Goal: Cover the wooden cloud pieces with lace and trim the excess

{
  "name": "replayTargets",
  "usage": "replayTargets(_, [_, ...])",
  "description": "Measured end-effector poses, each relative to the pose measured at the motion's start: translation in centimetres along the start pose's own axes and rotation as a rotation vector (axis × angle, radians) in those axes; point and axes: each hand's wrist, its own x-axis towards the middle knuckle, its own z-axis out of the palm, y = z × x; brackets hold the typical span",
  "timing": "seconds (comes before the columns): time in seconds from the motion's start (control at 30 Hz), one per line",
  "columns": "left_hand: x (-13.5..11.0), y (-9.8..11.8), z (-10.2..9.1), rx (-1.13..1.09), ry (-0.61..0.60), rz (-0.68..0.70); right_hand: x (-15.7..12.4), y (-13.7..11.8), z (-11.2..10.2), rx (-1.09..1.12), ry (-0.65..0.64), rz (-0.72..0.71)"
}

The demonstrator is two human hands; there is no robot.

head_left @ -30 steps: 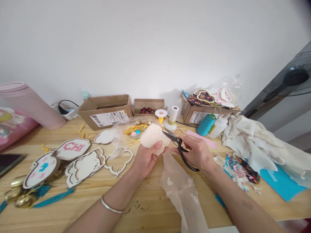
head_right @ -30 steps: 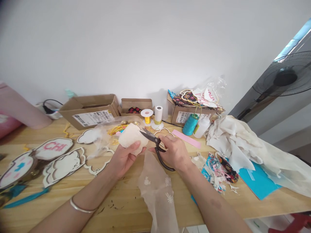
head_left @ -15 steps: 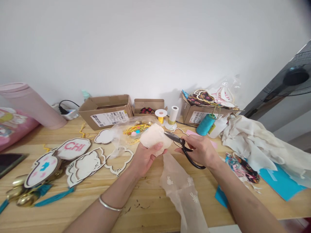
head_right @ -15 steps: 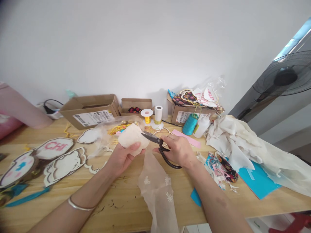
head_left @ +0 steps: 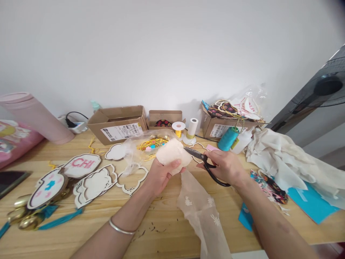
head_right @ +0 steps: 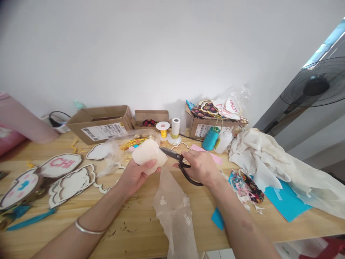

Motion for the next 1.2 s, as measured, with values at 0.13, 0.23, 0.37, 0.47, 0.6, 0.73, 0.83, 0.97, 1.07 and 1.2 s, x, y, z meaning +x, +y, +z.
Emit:
replayTargets(0.13, [0.0, 0.36, 0.09, 0.004, -0.008, 0.01, 0.19, 0.14, 0.04, 0.165, -0.075, 0.142])
replayTargets(0.23, [0.08, 0.55, -0.01, -0.005, 0.016, 0.014, 0.35, 0.29, -0.15, 0.266, -0.123, 0.233])
replayTargets(0.37, [0.19, 0.58, -0.18, -0.011, 0.029, 0.019, 0.59, 0.08, -0.4, 0.317, -0.166, 0.224])
replayTargets(0.47, [0.23, 0.57, -0.17, -0.008, 0.031, 0.024, 0.65, -0.21, -0.27, 0.275, -0.151, 0.187])
replayTargets(0.6, [0.21, 0.43, -0.12, 0.001, 0.019, 0.025, 0.44, -0.27, 0.08, 0.182, -0.126, 0.148])
replayTargets(0.73, [0.23, 0.27, -0.12, 0.007, 0.025, 0.022, 0.14, -0.18, 0.24, 0.12, -0.12, 0.106])
replayTargets(0.83, [0.27, 0.33, -0.12, 0.01, 0.025, 0.017, 0.06, -0.16, 0.21, 0.078, -0.101, 0.081])
replayTargets(0.97, [0.26, 0.44, -0.13, 0.022, 0.025, 0.014, 0.11, -0.14, 0.02, 0.033, -0.088, 0.05])
replayTargets(1.07, [0.19, 0.39, -0.21, 0.033, 0.025, 0.014, 0.1, -0.09, -0.1, 0.024, -0.087, 0.033])
replayTargets(1.2, [0.1, 0.38, -0.39, 0.051, 0.023, 0.017, 0.02, 0.0, -0.16, 0.02, -0.082, 0.002])
